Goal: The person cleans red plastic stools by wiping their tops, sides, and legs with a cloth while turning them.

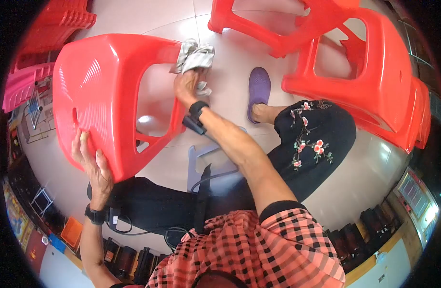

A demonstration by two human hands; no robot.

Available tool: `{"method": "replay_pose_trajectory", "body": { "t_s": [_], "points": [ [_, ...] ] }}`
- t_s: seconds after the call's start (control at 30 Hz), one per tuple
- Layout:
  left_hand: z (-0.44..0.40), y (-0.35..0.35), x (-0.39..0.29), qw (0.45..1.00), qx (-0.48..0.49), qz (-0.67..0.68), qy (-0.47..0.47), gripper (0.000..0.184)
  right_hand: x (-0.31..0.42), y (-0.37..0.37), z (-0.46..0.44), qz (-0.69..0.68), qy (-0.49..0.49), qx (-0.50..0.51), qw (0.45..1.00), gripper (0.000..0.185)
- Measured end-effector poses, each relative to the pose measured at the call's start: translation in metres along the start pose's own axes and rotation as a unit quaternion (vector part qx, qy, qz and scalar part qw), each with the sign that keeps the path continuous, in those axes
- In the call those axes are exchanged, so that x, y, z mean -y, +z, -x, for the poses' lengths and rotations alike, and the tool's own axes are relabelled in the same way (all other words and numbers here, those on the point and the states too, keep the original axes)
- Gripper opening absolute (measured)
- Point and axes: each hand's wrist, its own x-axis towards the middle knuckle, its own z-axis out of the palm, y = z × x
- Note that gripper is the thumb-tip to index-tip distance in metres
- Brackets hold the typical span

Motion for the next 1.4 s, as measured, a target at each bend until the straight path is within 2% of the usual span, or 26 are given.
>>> {"method": "replay_pose_trajectory", "body": {
  "t_s": [0.03,0.07,0.1,0.13,0.17,0.27,0.3,0.4,0.47,0.5,0.53,0.57,0.6,0.67,0.7,0.8,0.87,0.9,0.97,1.03,1.13,1.17,1.23,1.33,1.4],
  "points": [
    [0.000,0.001,0.001,1.000,-0.002,0.001,0.003,0.051,-0.004,0.013,0.016,-0.002,0.005,0.002,1.000,0.030],
    [-0.001,0.001,0.002,1.000,-0.005,0.003,0.005,0.051,-0.093,0.092,0.045,0.121,-0.065,0.026,0.990,0.041],
    [-0.002,0.002,0.001,1.000,-0.008,0.004,0.007,0.050,-0.085,0.087,0.078,0.201,-0.201,-0.001,0.959,0.054],
    [-0.003,0.003,0.001,1.000,-0.010,0.005,0.008,0.050,-0.085,0.070,0.103,0.142,-0.103,0.110,0.978,0.055],
    [-0.005,0.004,0.002,1.000,-0.012,0.004,0.008,0.050,-0.013,0.005,0.124,0.097,0.010,0.202,0.975,0.057],
    [-0.009,0.004,0.003,0.999,-0.026,0.014,0.016,0.049,-0.011,-0.008,0.176,0.022,-0.118,0.098,0.988,0.063],
    [-0.010,0.005,0.004,0.999,-0.027,0.017,0.017,0.049,-0.007,-0.010,0.178,-0.060,-0.082,0.097,0.990,0.066],
    [-0.011,0.004,0.007,0.999,-0.033,0.024,0.022,0.049,-0.002,-0.031,0.142,0.109,-0.254,0.184,0.943,0.065],
    [-0.011,0.005,0.004,0.998,-0.039,0.033,0.026,0.049,-0.021,-0.046,0.101,0.067,-0.362,0.277,0.887,0.051],
    [-0.011,0.006,0.004,0.998,-0.040,0.027,0.027,0.049,-0.021,-0.061,0.074,0.175,-0.219,0.378,0.882,0.043],
    [-0.011,0.006,0.004,0.999,-0.041,0.022,0.029,0.049,-0.019,-0.074,0.046,0.275,-0.065,0.462,0.841,0.035],
    [-0.011,0.006,0.005,0.999,-0.041,0.015,0.030,0.049,-0.062,-0.064,0.024,0.241,-0.124,0.304,0.913,0.026],
    [-0.011,0.005,0.004,0.999,-0.040,0.018,0.029,0.049,-0.063,-0.071,-0.009,0.190,-0.120,0.271,0.936,0.035],
    [-0.011,0.003,0.002,0.999,-0.036,0.021,0.027,0.049,-0.008,-0.094,-0.035,0.058,-0.010,0.137,0.989,0.050],
    [-0.010,0.002,0.001,0.999,-0.037,0.020,0.026,0.049,-0.001,-0.089,-0.044,-0.018,-0.014,0.145,0.989,0.049],
    [-0.008,0.002,0.000,0.999,-0.040,0.017,0.025,0.049,0.026,-0.065,-0.044,-0.067,0.032,0.116,0.990,0.052],
    [-0.009,0.004,0.001,0.998,-0.047,0.021,0.026,0.049,0.049,-0.067,-0.001,-0.046,0.060,0.062,0.995,0.052],
    [-0.010,0.004,0.002,0.998,-0.048,0.017,0.028,0.049,0.028,-0.051,0.012,0.031,0.009,0.072,0.997,0.051],
    [-0.010,0.006,0.002,0.998,-0.048,0.012,0.032,0.050,-0.014,-0.021,0.040,0.108,0.011,0.184,0.977,0.052],
    [-0.012,0.006,0.002,0.998,-0.047,0.021,0.026,0.050,-0.009,-0.012,0.086,0.032,0.058,0.176,0.982,0.046],
    [-0.013,0.005,0.001,0.998,-0.046,0.035,0.018,0.049,0.034,-0.033,0.117,0.053,0.192,0.265,0.944,0.035],
    [-0.013,0.005,0.000,0.998,-0.046,0.041,0.015,0.049,0.025,-0.031,0.115,-0.045,0.237,0.301,0.923,0.032],
    [-0.012,0.005,0.001,0.998,-0.052,0.037,0.018,0.049,-0.003,-0.022,0.100,-0.238,0.315,0.362,0.845,0.025],
    [-0.013,0.006,0.000,0.997,-0.060,0.045,0.017,0.048,-0.002,-0.022,0.052,-0.306,0.259,0.234,0.886,0.027],
    [-0.012,0.005,-0.002,0.997,-0.064,0.045,0.016,0.047,0.084,-0.077,0.024,-0.345,0.216,0.090,0.909,0.033]
  ]
}}
